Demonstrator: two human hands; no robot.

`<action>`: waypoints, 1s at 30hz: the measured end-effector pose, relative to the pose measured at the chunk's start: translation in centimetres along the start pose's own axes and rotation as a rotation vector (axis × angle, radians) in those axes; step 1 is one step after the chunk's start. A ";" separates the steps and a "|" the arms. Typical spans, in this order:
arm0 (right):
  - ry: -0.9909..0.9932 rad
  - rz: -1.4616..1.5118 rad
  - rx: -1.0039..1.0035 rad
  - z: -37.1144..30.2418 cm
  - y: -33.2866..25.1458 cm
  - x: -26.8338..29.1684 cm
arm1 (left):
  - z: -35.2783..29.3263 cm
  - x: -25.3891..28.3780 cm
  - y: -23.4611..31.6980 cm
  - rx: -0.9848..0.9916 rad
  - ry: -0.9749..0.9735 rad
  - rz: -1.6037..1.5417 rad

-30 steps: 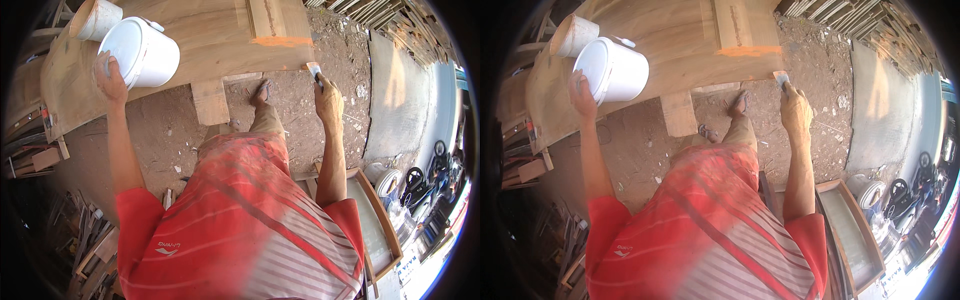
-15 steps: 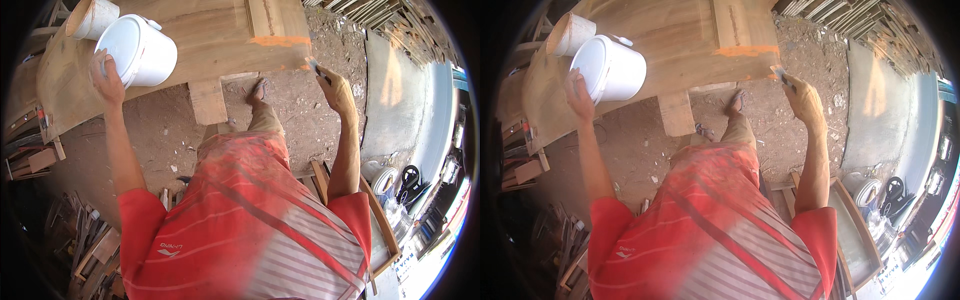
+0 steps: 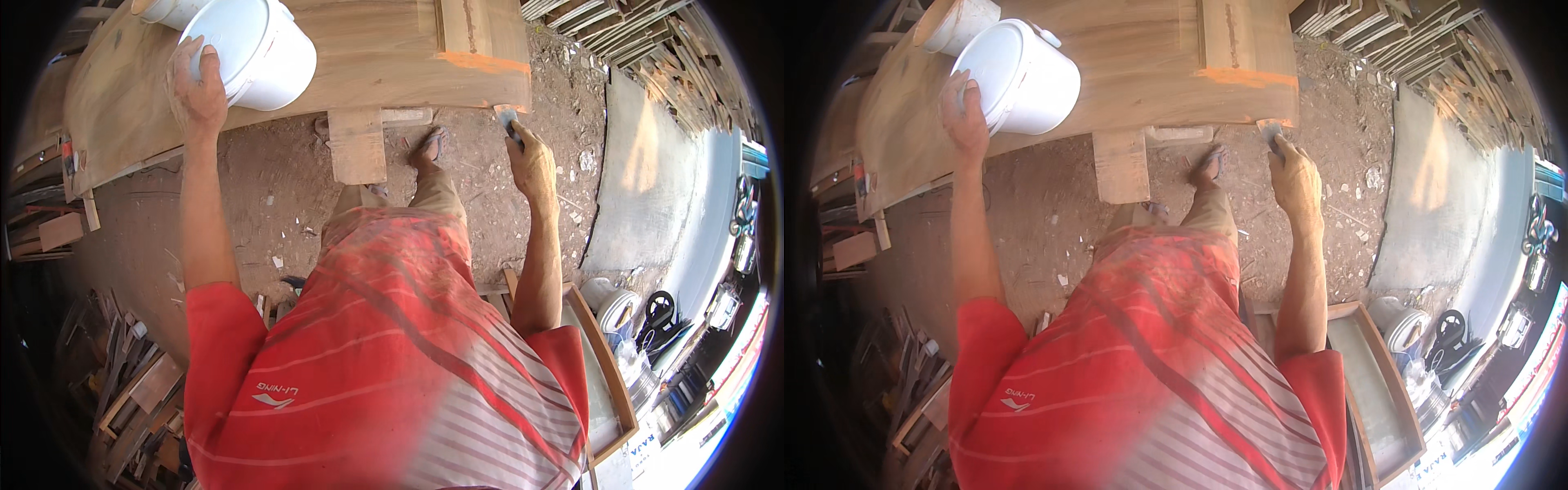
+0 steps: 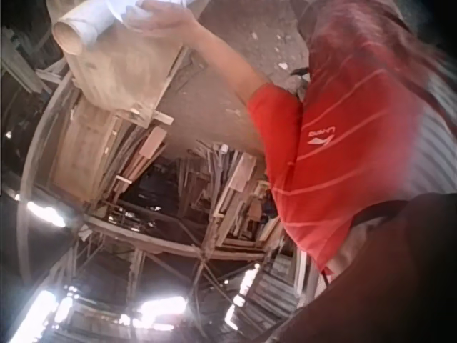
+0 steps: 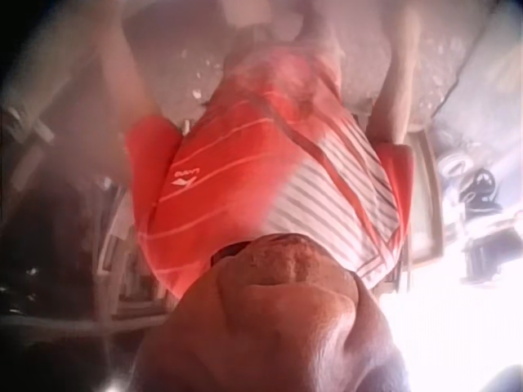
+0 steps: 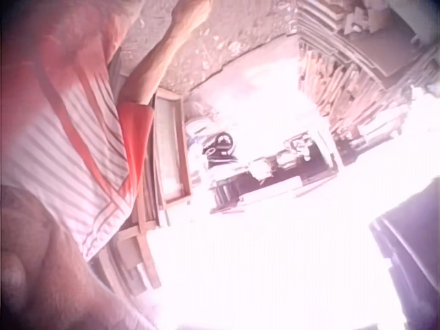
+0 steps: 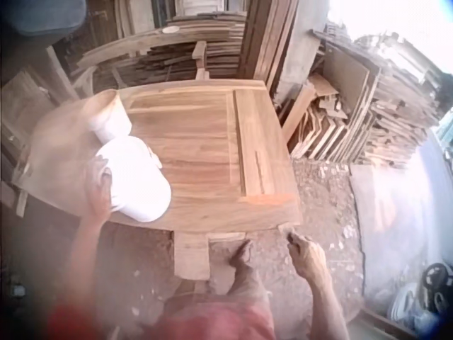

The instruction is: The person cleans a wooden door with a brush, scrapes filler along the surface with a putty knife, and opens a tub of wood filler. The person then scoops the filler using the putty knife and applies it along the seams of the wooden door.

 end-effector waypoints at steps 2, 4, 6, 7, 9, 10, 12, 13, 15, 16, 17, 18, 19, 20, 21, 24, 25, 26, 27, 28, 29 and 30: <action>0.022 0.235 -0.027 -0.6 -2.3 -0.5 | -0.2 0.7 0.5 -0.003 0.010 0.019; 0.018 0.418 -0.065 -1.6 -4.4 -1.7 | 0.0 0.3 0.5 -0.016 -0.003 0.014; -0.012 0.544 -0.146 -2.8 -4.8 -3.9 | 0.1 0.4 0.5 -0.032 0.010 -0.002; -0.050 0.591 -0.183 -3.4 -5.4 -4.6 | 0.0 0.3 0.2 -0.024 0.003 -0.002; -0.043 0.674 -0.181 -4.3 -5.7 -5.5 | 0.1 0.2 0.5 -0.025 0.009 -0.007; -0.043 0.695 -0.186 -4.6 -6.0 -5.3 | -0.1 0.1 0.4 0.027 -0.017 0.027; -0.035 0.718 -0.230 -5.1 -5.4 -5.1 | -0.6 0.2 0.5 0.069 -0.039 0.058; -0.028 0.719 -0.222 -4.8 -5.4 -4.6 | -0.7 0.7 -0.2 0.141 -0.012 0.060; -0.036 0.751 -0.263 -4.4 -4.5 -3.7 | -1.1 0.9 -0.7 0.212 0.021 0.056; -0.029 0.749 -0.250 -4.0 -3.8 -3.1 | -1.0 0.6 -1.2 0.274 -0.010 0.014; -0.024 0.776 -0.272 -3.5 -2.9 -2.8 | -0.7 0.2 -2.0 0.336 -0.038 -0.026; -0.022 0.804 -0.292 -2.9 -1.9 -2.5 | -0.3 0.3 -2.5 0.335 -0.022 -0.026; -0.013 0.828 -0.302 -2.3 -1.2 -1.8 | 0.0 0.2 -2.6 0.331 -0.078 0.002; -0.018 0.832 -0.291 -1.3 -0.4 -1.1 | 0.1 -0.3 -2.5 0.330 -0.134 0.032; 0.014 0.837 -0.280 -0.2 0.6 0.1 | 0.3 -0.1 -2.4 0.334 -0.124 0.042; 0.053 0.868 -0.268 2.3 3.6 2.1 | 0.4 -0.9 -0.4 0.416 -0.328 0.115; 0.035 0.852 -0.255 3.2 4.5 2.5 | 0.1 -1.5 -0.4 0.412 -0.402 0.218; 0.016 0.835 -0.240 4.2 5.1 2.8 | -0.4 -1.9 -0.4 0.411 -0.476 0.322; 0.006 0.842 -0.232 5.2 5.8 2.9 | -0.6 -1.7 -0.2 0.418 -0.471 0.333; -0.036 0.806 -0.213 6.1 6.3 2.8 | -0.8 -2.0 1.2 0.370 -0.502 0.428; -0.081 0.766 -0.186 7.3 6.7 2.8 | -1.1 -2.4 2.5 0.329 -0.530 0.522; -0.094 0.766 -0.174 8.5 7.0 2.9 | -1.0 -2.6 3.7 0.344 -0.524 0.528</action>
Point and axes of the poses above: each hand's wrist, its own z-axis towards the middle knuckle, its own x-axis out of the back of the hand, y = z × x, the point moved 10 cm from there along z, towards the middle knuckle, and after that the axes turned 11 degrees about x, right-handed, at the moved point
